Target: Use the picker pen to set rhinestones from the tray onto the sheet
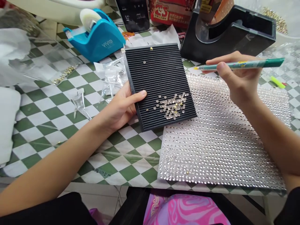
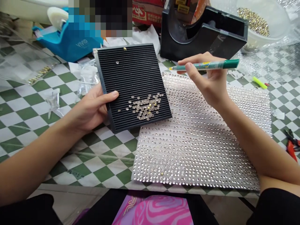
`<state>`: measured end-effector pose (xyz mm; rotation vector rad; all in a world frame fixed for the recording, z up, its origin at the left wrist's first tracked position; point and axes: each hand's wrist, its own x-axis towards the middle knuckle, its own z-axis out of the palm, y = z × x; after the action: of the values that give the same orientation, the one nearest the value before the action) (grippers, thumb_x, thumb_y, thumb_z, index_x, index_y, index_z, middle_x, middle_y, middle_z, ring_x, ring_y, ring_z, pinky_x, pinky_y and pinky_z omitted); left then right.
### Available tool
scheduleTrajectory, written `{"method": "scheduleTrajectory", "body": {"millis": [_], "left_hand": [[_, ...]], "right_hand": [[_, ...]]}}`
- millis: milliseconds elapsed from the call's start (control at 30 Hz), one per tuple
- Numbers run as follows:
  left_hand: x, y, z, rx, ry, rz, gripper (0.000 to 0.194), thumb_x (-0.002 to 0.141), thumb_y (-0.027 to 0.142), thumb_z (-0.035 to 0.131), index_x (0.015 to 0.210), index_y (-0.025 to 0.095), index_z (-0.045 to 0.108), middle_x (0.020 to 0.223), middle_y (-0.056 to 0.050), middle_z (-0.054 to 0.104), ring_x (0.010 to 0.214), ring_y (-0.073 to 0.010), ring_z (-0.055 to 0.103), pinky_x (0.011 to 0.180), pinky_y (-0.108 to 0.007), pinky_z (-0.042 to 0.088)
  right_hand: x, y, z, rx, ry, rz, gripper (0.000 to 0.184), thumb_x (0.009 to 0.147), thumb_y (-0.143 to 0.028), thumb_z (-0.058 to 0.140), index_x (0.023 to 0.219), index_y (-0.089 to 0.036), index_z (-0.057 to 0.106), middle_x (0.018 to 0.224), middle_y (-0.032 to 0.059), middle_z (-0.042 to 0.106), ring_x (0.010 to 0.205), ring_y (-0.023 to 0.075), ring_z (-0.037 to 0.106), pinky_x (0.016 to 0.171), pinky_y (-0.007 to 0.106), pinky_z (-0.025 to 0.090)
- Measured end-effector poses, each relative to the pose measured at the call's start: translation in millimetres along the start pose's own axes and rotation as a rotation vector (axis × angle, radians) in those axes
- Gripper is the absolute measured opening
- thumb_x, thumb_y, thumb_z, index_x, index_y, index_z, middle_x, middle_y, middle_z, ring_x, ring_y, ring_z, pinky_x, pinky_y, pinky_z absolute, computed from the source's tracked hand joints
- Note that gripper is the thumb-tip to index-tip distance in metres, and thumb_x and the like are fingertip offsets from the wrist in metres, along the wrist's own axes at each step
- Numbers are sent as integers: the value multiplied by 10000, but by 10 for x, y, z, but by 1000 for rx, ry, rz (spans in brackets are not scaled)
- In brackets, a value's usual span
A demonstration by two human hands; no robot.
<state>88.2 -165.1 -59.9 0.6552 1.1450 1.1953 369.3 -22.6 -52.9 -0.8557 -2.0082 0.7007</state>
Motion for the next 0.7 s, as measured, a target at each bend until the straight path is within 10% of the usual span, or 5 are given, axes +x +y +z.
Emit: {"method": "scheduleTrajectory", "body": {"millis": [300,700], "left_hand": [[62,15,-137,-14,-56,-4,583,809,253,833,1322,167,569,1374,-130,693,1245,-352,679,781,-312,650],[31,2,-123,1,-68,26,525,829,254,821,1300,180,603,1427,-131,667,1327,-372,627,898,-367,650]], "right_hand": [[-135,-621,221,39,-261,-129,195,954,-282,685,1093,-352,804,980,-13,779,870,179,661,767,361,551],[-133,-653,376,24,-297,-157,181,946,-322,659,1027,-397,802,902,-11,742,792,180,646,709,382,558]]}}
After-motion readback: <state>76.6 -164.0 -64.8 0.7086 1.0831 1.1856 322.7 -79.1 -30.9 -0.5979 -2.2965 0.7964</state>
